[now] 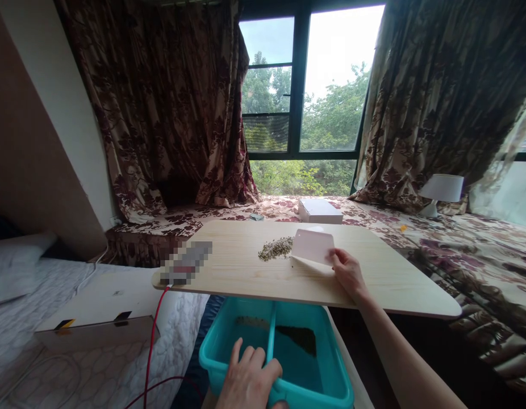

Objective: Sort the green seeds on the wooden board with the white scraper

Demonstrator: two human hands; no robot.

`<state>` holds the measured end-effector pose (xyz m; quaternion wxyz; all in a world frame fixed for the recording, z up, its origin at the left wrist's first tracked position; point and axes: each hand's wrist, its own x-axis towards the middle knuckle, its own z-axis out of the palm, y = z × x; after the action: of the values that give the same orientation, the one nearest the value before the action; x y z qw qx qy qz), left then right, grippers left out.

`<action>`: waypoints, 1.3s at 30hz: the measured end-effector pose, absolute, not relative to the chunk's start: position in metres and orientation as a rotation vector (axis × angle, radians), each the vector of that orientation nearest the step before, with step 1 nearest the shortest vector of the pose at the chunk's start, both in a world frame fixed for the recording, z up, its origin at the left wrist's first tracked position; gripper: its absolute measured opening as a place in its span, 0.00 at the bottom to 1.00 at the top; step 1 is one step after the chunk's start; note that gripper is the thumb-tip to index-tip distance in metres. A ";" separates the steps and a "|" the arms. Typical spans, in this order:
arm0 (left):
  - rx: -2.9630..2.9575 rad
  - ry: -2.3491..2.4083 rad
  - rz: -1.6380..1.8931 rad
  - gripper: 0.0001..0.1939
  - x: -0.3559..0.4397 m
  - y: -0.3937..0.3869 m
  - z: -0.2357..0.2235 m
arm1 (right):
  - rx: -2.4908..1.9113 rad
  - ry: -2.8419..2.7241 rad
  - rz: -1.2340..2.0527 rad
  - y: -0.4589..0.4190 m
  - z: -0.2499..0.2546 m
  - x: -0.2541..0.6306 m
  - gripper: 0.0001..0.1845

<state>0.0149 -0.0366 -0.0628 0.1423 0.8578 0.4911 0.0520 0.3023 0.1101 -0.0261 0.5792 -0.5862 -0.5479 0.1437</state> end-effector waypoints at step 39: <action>2.469 1.420 0.157 0.11 0.012 -0.035 -0.064 | -1.294 -1.231 0.496 0.120 -0.026 0.300 0.19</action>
<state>0.0122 -0.0349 -0.0636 0.1442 0.8564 0.4927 0.0545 0.2999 0.1204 -0.0261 0.6003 -0.5585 -0.5310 0.2138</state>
